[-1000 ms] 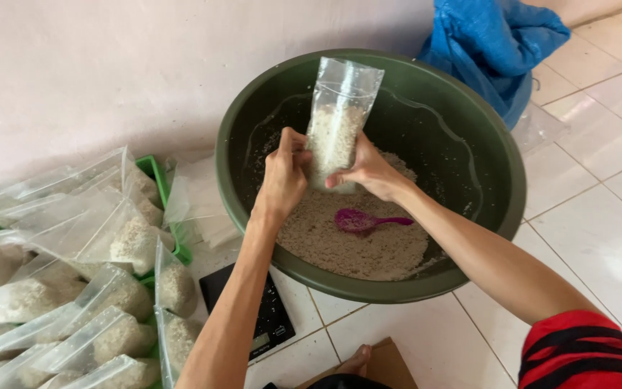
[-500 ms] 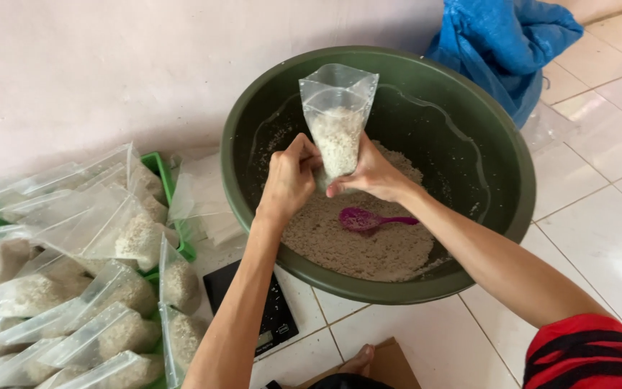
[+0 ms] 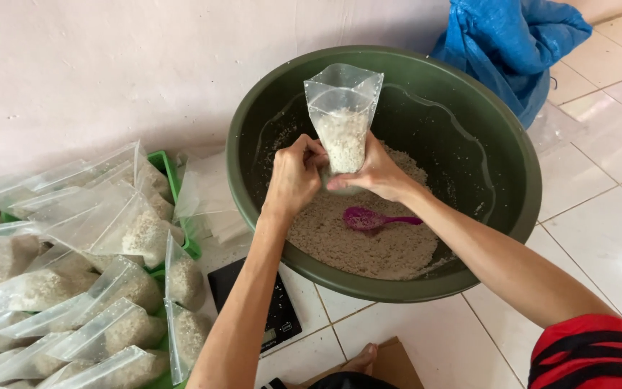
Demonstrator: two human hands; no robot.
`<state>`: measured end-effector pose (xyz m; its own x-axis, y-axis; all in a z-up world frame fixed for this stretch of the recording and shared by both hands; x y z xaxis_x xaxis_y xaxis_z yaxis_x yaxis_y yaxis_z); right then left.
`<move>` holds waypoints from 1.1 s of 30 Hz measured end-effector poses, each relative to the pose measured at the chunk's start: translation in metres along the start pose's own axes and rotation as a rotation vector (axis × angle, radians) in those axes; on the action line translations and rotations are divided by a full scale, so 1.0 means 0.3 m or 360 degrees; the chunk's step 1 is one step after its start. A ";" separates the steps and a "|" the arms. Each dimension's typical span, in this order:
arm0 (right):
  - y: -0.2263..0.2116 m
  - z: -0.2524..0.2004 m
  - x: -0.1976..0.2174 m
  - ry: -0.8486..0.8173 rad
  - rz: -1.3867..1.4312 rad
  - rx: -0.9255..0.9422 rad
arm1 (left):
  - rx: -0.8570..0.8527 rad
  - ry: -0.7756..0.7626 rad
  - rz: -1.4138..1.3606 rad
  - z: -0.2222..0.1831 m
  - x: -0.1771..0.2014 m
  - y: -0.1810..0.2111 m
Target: Scooping grains from a large container into plastic bags, weighing them on a digital scale, and organizing them into a tray.
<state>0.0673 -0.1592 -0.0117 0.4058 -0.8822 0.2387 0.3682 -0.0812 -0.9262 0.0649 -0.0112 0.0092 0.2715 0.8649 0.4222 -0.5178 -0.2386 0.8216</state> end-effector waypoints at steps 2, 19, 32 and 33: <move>-0.009 0.003 0.002 -0.0013 -0.0005 -0.0031 | 0.0047 0.0002 0.0092 -0.007 0.002 -0.016; 0.041 -0.003 0.073 -0.0069 -0.0069 -0.0026 | 0.0184 -0.0156 0.0363 0.011 -0.030 -0.070; -0.008 -0.015 0.093 0.0096 -0.0028 0.0021 | 0.0239 -0.0001 0.0302 0.001 -0.002 -0.029; -0.014 -0.018 0.081 0.0064 -0.0042 0.0013 | 0.0204 -0.0056 0.0265 -0.004 -0.010 -0.009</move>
<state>0.0713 -0.1828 -0.0037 0.3621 -0.8976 0.2513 0.3854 -0.1013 -0.9172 0.0644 -0.0126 0.0053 0.2203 0.7934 0.5674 -0.4508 -0.4330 0.7805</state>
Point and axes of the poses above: each hand's wrist, its own z-axis towards the middle knuckle, its own x-axis out of the back of the hand, y = z × x, the point moved 6 cm from there along z, towards the middle knuckle, and after that the axes turned 12 degrees about -y, right-handed, at the moved point
